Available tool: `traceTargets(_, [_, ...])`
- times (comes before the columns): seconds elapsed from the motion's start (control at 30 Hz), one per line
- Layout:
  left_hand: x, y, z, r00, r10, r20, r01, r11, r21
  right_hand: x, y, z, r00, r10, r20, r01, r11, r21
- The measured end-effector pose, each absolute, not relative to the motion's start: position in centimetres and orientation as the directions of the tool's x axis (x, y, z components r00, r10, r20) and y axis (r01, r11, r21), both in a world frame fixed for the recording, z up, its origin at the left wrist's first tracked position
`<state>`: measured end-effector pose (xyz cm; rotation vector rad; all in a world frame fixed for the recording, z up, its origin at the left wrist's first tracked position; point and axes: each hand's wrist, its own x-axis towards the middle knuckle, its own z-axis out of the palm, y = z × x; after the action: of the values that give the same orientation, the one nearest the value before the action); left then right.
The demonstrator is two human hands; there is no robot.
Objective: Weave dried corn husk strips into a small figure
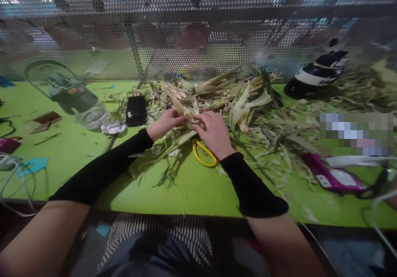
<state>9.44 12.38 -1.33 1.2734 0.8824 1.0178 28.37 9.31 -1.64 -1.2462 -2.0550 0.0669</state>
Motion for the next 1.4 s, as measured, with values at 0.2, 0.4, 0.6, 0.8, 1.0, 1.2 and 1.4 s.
traceTargets(0.2, [9.5,12.2,-1.1,0.279,0.960,-0.011,-0.191,0.067,0.979,29.1,9.5,-1.9,-0.039,0.892,0.450,0.620,0.375,-0.689])
traceTargets(0.4, [9.4,12.2,-1.1,0.269,0.959,-0.091,-0.246,0.159,0.956,30.1,10.0,-2.3,0.174,0.828,0.533,0.650,0.311,-0.694])
traceTargets(0.6, [9.8,12.1,-0.9,0.213,0.975,-0.063,-0.239,0.115,0.964,29.4,9.1,-1.7,-0.221,0.748,0.626,0.761,0.534,-0.369])
traceTargets(0.8, [10.3,11.5,-1.3,0.104,0.987,0.125,-0.128,-0.112,0.986,29.1,9.4,-2.6,-0.097,0.815,0.572,0.721,0.454,-0.524])
traceTargets(1.0, [11.0,9.9,-0.7,0.215,0.958,0.188,0.005,-0.193,0.981,29.3,9.5,-2.8,-0.029,0.889,0.456,0.541,0.398,-0.741])
traceTargets(1.2, [11.0,10.1,-0.9,0.250,0.958,0.139,-0.025,-0.137,0.990,29.2,9.3,-2.3,-0.107,0.889,0.445,0.565,0.422,-0.708])
traceTargets(1.4, [11.0,10.0,-0.8,0.270,0.959,0.081,-0.111,-0.053,0.992,28.7,8.7,-1.7,-0.117,0.880,0.461,0.609,0.430,-0.666])
